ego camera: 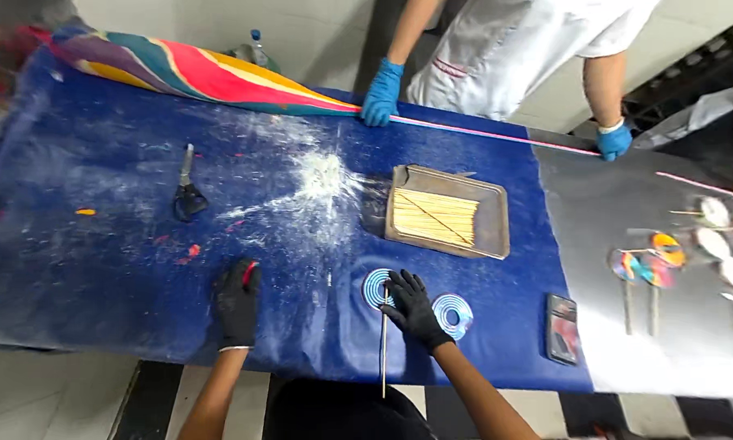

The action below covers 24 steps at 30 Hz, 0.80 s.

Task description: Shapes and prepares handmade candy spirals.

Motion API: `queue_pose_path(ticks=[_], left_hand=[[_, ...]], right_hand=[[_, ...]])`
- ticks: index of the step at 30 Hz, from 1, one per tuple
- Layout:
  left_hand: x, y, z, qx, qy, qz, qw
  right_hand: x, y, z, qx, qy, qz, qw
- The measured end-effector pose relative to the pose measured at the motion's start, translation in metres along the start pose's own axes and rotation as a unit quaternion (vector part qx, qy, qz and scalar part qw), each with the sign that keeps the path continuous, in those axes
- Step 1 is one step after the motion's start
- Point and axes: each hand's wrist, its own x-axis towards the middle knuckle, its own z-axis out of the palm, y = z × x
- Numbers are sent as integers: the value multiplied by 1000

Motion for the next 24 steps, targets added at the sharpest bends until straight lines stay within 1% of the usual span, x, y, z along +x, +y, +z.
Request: queue_pose_path(ticks=[2,4,6,8,11,16,21,24], left_hand=[[-29,64,28,-48,-55,58,996],[-53,109,68,-93,-95,116,984],[-68,145,95,-120,-136,125,975],[-76,169,110,-115,-167,106,973],[-81,190,126,-84,-192,77,975],[-86,199,147,-7,-144,70,987],[-87,215,157,87,-154,43,983],[-93,224,164,127,-154,43,979]], right_hand=[[2,-3,-4,-5,-1,-1,1000],[6,-6,-9,-12,4,-8,1000],[8,-7,-11,-14,11,-9,1000],[7,-8,-10,-11,27,-7,1000],[6,-6,-8,-4,32,-10,999],[2,-4,1,44,65,-2,997],[3,-4,1,111,87,16,990],[2,-1,2,107,77,3,991]])
